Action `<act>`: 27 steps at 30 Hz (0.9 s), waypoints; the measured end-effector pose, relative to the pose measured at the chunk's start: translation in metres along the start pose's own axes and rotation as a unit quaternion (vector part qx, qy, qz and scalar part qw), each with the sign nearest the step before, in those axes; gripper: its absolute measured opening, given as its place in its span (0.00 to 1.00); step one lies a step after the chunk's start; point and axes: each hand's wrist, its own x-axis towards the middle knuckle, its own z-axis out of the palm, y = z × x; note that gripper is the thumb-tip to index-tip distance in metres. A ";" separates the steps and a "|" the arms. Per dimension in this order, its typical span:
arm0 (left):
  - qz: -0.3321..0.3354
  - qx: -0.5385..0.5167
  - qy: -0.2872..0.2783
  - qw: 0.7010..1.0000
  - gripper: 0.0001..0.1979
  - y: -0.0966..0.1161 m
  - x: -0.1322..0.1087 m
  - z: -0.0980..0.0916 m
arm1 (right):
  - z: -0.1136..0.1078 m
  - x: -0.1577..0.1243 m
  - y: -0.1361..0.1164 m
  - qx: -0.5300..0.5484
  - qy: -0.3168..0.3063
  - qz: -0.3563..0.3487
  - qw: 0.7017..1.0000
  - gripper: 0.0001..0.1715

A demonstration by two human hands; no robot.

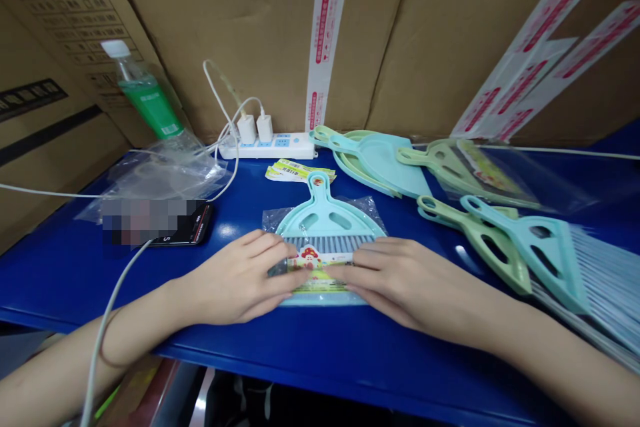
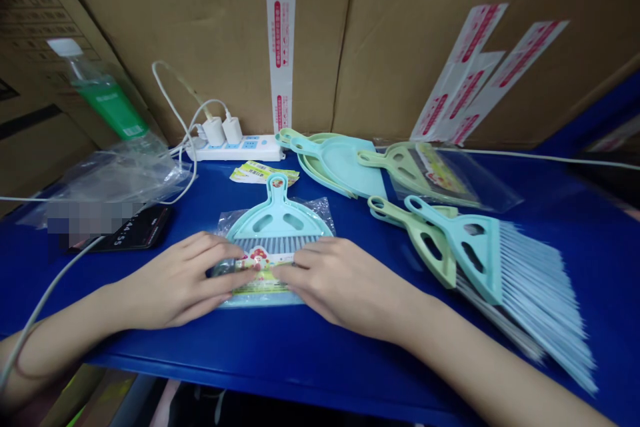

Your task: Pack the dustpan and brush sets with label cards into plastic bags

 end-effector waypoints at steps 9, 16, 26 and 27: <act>-0.006 -0.021 -0.021 1.000 0.15 0.002 0.003 0.001 | 0.004 0.002 -0.001 0.002 -0.003 0.002 1.000 0.17; -0.023 -0.029 -0.026 0.999 0.14 0.001 0.000 0.000 | 0.004 0.001 -0.001 0.005 -0.001 0.007 1.000 0.16; -0.019 0.016 -0.054 0.998 0.22 0.002 0.003 0.003 | 0.007 0.002 -0.001 -0.022 0.000 -0.001 1.000 0.20; -0.017 0.017 -0.052 0.998 0.22 0.002 0.003 0.003 | 0.007 0.002 -0.001 -0.022 -0.001 0.000 1.000 0.20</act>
